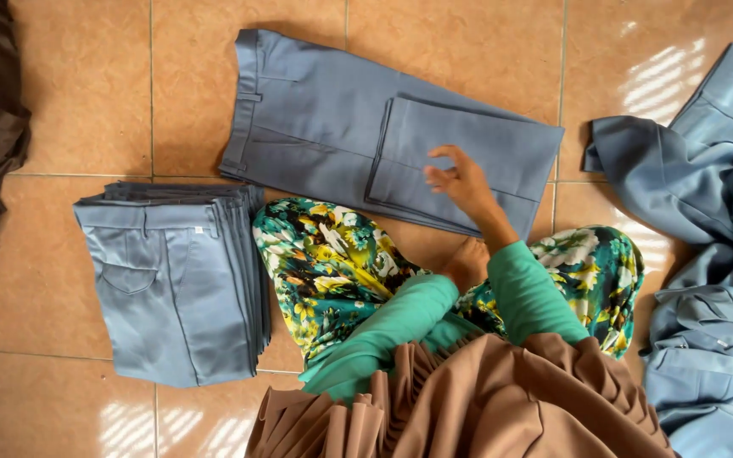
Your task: A person sitting on the floor is folding grey trousers and placing them into a neat stack.
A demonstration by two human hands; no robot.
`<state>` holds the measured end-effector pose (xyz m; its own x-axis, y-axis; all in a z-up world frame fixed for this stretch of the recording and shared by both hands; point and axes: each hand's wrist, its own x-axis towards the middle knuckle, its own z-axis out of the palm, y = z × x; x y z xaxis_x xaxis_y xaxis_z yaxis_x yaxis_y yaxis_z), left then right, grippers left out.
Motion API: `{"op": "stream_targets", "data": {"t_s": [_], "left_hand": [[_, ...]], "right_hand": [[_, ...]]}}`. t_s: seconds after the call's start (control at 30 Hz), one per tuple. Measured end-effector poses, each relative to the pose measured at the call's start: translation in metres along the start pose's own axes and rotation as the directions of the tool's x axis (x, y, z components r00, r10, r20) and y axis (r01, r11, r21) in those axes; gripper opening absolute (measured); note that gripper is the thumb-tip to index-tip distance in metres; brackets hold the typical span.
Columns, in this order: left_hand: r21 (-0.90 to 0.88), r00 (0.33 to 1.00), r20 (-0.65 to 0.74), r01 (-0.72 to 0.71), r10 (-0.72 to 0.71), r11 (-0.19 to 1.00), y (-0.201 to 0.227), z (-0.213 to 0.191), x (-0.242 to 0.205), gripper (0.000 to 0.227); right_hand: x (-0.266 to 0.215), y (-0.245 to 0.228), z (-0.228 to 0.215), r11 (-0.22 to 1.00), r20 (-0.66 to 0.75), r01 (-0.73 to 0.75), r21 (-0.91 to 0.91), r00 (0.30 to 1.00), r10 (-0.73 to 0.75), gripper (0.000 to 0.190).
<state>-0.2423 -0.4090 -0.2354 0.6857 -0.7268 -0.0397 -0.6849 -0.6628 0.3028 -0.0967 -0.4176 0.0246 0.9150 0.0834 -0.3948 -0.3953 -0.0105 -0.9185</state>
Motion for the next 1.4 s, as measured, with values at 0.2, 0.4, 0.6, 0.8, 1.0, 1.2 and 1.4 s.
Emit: {"op": "stream_targets", "data": {"t_s": [0.2, 0.4, 0.6, 0.8, 1.0, 1.2, 1.4], "left_hand": [[-0.126, 0.987, -0.085, 0.126, -0.137, 0.984, -0.079, -0.144, -0.030, 0.016], [-0.193, 0.695, -0.202, 0.662, -0.690, 0.724, -0.162, -0.189, -0.060, 0.060], [-0.230, 0.741, -0.090, 0.634, -0.665, 0.738, -0.171, -0.175, -0.068, 0.067], [-0.094, 0.791, -0.037, 0.606, -0.611, 0.790, -0.156, -0.197, -0.069, 0.063], [-0.066, 0.807, -0.008, 0.589, -0.591, 0.805, -0.154, -0.196, -0.071, 0.060], [-0.184, 0.844, 0.047, 0.533, -0.534, 0.826, -0.120, -0.186, -0.039, 0.065], [-0.610, 0.976, 0.010, 0.179, -0.218, 0.772, -0.062, -0.138, 0.021, 0.056]], "right_hand": [[-0.011, 0.117, -0.106, 0.501, -0.433, -0.153, -0.852, 0.743, -0.510, 0.039], [-0.022, 0.193, -0.152, 0.746, -0.683, -0.507, -0.431, 0.724, 0.097, 0.065], [-0.039, 0.159, -0.162, 0.975, -0.678, 0.167, 0.148, 0.734, -0.023, 0.006], [-0.029, 0.251, -0.209, 0.972, -0.662, -0.220, 0.081, 0.717, 0.218, 0.056], [-0.037, 0.200, -0.186, 0.931, -0.668, -0.351, 0.096, 0.671, 0.322, 0.048], [-0.101, 0.047, -0.180, 0.933, -0.607, 0.144, 0.330, 0.789, 0.093, 0.008], [-0.128, -0.090, -0.165, 0.942, -0.696, 0.162, -0.293, 0.639, -0.327, 0.034]]}}
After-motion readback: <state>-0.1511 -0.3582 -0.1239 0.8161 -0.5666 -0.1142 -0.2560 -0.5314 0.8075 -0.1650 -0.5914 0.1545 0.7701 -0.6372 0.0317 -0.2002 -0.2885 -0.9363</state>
